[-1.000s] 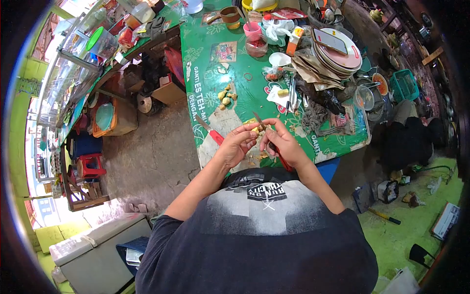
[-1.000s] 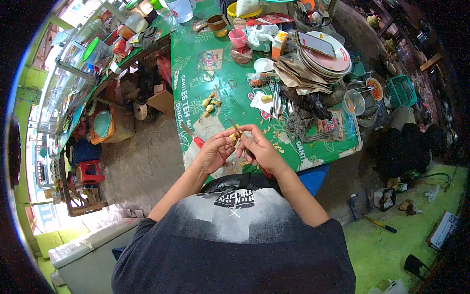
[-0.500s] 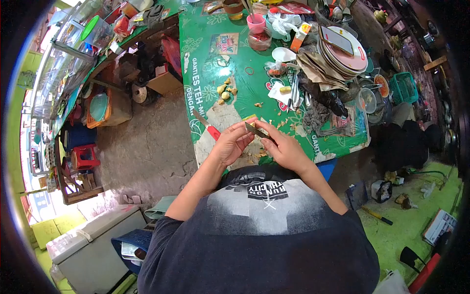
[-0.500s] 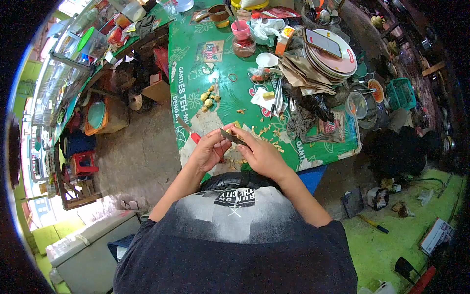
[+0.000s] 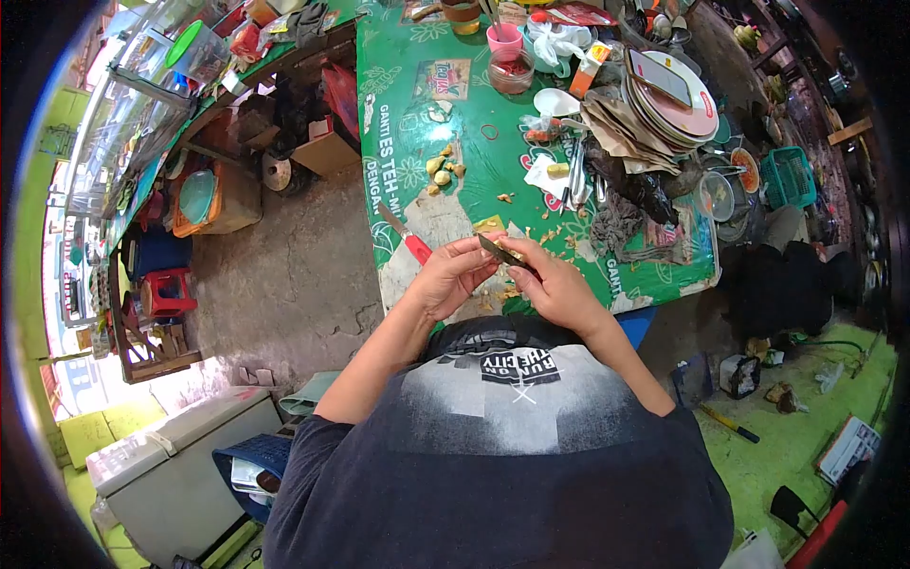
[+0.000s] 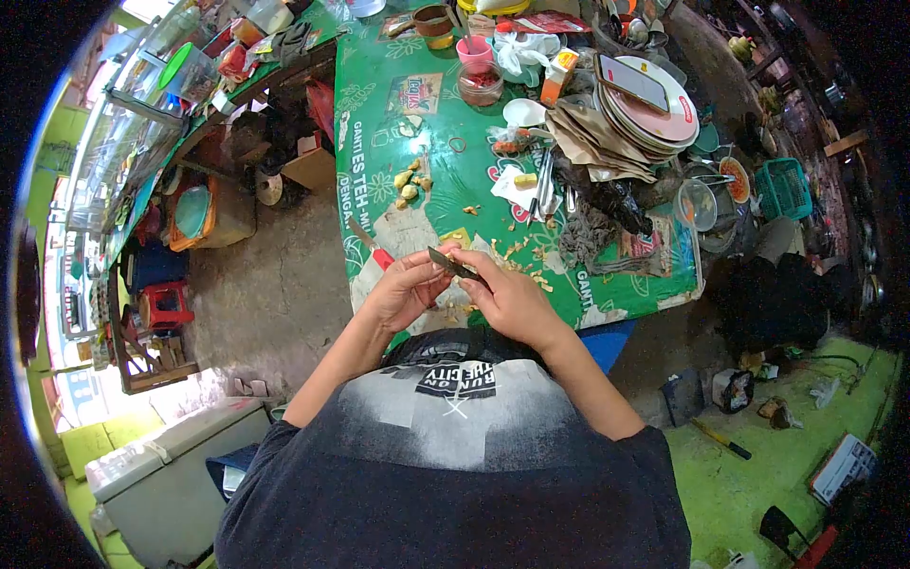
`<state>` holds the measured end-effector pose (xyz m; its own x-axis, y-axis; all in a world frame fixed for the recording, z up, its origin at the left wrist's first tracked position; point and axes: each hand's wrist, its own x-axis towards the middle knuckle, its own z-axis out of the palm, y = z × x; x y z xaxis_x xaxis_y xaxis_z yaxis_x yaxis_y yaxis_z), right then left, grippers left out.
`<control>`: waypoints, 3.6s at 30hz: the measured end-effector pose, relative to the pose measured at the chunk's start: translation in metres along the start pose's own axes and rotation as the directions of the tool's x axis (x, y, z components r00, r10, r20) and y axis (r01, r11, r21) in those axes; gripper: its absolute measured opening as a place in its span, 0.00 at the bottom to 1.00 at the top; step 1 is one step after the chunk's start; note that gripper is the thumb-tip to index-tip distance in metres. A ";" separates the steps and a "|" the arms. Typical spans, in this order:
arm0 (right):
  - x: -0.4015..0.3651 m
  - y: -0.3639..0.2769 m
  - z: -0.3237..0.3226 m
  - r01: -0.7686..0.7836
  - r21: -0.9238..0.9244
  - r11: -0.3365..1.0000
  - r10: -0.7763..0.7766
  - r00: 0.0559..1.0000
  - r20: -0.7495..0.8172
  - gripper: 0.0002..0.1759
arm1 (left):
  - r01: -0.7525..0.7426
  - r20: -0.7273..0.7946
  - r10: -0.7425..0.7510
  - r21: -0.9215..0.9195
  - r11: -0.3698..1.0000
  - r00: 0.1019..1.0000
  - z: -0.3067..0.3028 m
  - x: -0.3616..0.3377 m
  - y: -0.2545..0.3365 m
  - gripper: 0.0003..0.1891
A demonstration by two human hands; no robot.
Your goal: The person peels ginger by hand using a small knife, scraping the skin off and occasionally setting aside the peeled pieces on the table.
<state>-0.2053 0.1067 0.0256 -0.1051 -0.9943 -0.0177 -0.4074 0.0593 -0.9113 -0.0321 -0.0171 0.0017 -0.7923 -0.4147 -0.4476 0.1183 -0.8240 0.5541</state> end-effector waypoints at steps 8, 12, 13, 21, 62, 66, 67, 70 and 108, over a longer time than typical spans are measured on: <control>0.000 0.005 0.004 0.103 0.052 0.993 -0.099 0.992 -0.075 0.19 | 0.006 -0.011 -0.006 0.074 0.997 1.000 -0.002 -0.001 -0.005 0.15; 0.002 0.005 -0.004 -0.155 0.474 0.867 0.101 0.985 0.137 0.15 | -0.044 -0.017 0.048 0.207 0.977 0.999 0.006 -0.003 0.001 0.14; 0.002 0.008 -0.006 -0.154 0.472 0.868 0.100 0.985 0.137 0.15 | -0.038 -0.016 0.042 0.188 0.981 0.999 0.005 -0.004 0.002 0.15; 0.000 0.020 -0.013 -0.147 0.453 0.879 0.114 0.988 0.100 0.23 | -0.083 0.019 0.085 -0.076 0.994 0.996 0.007 0.000 0.002 0.23; -0.013 -0.003 -0.002 0.101 -0.142 0.985 -0.112 0.991 -0.071 0.23 | -0.095 -0.240 0.112 0.082 0.992 0.964 0.038 -0.013 -0.006 0.18; -0.012 -0.004 -0.003 0.123 -0.152 0.981 -0.138 0.986 -0.097 0.21 | -0.080 -0.218 0.106 0.125 0.989 0.970 0.039 -0.016 -0.006 0.18; -0.012 -0.004 -0.002 0.121 -0.151 0.981 -0.137 0.986 -0.097 0.21 | -0.083 -0.202 0.106 0.117 0.990 0.974 0.038 -0.016 -0.005 0.18; -0.012 -0.001 -0.001 0.021 0.014 1.000 -0.020 0.999 -0.045 0.21 | -0.101 -0.183 0.121 0.111 0.989 0.976 0.035 -0.015 -0.005 0.17; -0.015 -0.003 -0.005 -0.058 0.108 0.992 0.055 0.998 0.038 0.25 | -0.135 -0.178 0.149 0.091 0.987 0.973 0.021 -0.007 -0.002 0.20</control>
<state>-0.2066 0.1218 0.0308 -0.0923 -0.9923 -0.0831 -0.3007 0.1074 -0.9477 -0.0391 -0.0044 0.0190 -0.6463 -0.5951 -0.4776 0.1689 -0.7219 0.6710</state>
